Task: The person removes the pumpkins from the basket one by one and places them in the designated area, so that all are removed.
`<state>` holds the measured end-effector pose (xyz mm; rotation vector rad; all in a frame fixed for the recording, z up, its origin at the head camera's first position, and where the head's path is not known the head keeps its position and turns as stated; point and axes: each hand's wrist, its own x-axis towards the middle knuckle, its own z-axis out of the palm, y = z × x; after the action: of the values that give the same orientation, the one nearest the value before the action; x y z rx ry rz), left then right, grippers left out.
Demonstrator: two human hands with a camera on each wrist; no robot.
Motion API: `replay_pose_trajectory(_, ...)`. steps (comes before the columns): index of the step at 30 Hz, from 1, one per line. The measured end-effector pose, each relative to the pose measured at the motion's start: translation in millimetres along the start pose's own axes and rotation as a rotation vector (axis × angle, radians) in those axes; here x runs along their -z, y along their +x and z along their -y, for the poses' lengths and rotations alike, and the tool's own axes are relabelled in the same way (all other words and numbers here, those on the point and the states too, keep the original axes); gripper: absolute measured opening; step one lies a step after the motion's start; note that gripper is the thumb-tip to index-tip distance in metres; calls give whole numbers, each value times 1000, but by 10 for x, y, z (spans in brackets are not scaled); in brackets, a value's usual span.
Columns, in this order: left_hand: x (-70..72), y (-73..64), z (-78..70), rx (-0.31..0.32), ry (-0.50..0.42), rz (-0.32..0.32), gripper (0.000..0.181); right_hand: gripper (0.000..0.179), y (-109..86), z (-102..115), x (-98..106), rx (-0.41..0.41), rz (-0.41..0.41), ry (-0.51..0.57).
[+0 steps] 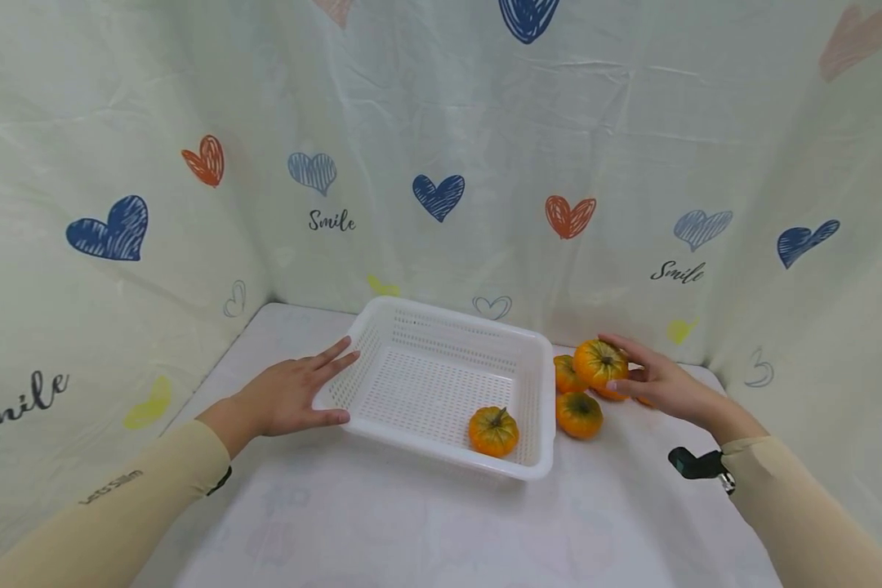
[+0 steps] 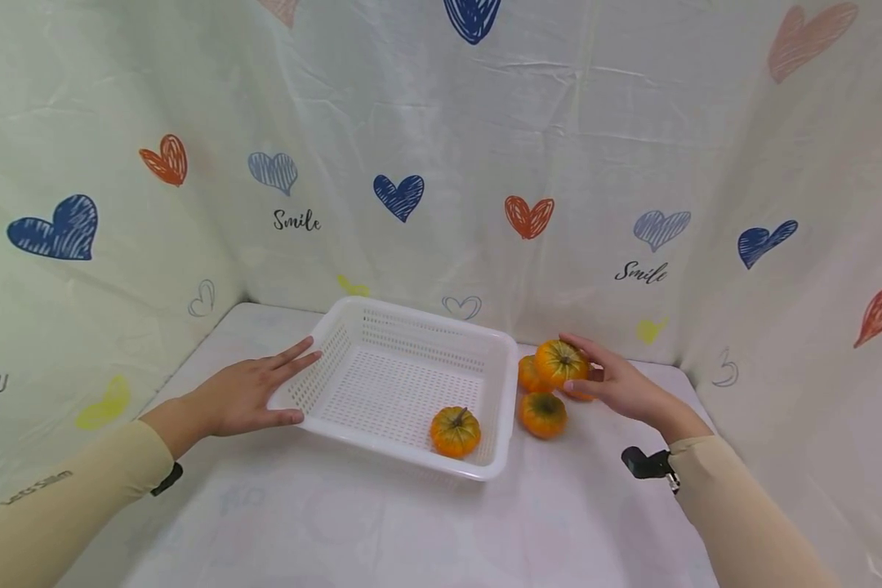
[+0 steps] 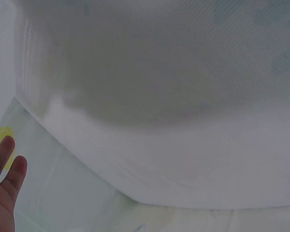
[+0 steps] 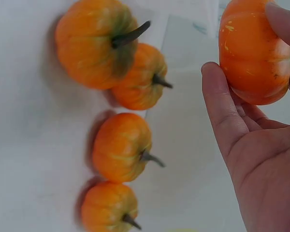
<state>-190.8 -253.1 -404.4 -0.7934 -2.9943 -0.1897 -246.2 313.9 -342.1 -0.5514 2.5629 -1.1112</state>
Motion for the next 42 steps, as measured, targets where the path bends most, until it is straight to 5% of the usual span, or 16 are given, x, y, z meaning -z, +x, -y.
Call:
replay_pose_trajectory(17,20,2,-23,5,7,19,95,81,-329,-612,-112,-155,-62,-26)
replay_pose_trajectory(28,43,-8,-9,1,13,11,95,82,-355,-920,-223,-175,-28,54)
replay_pose_trajectory(36,39,2,-8,-7,15,7,95,82,-356,-1018,-332,-243,-40,-49)
replay_pose_trajectory(42,48,-5,-26,-1,5,13,95,78,-326,-1069,-402,-217,-63,-70)
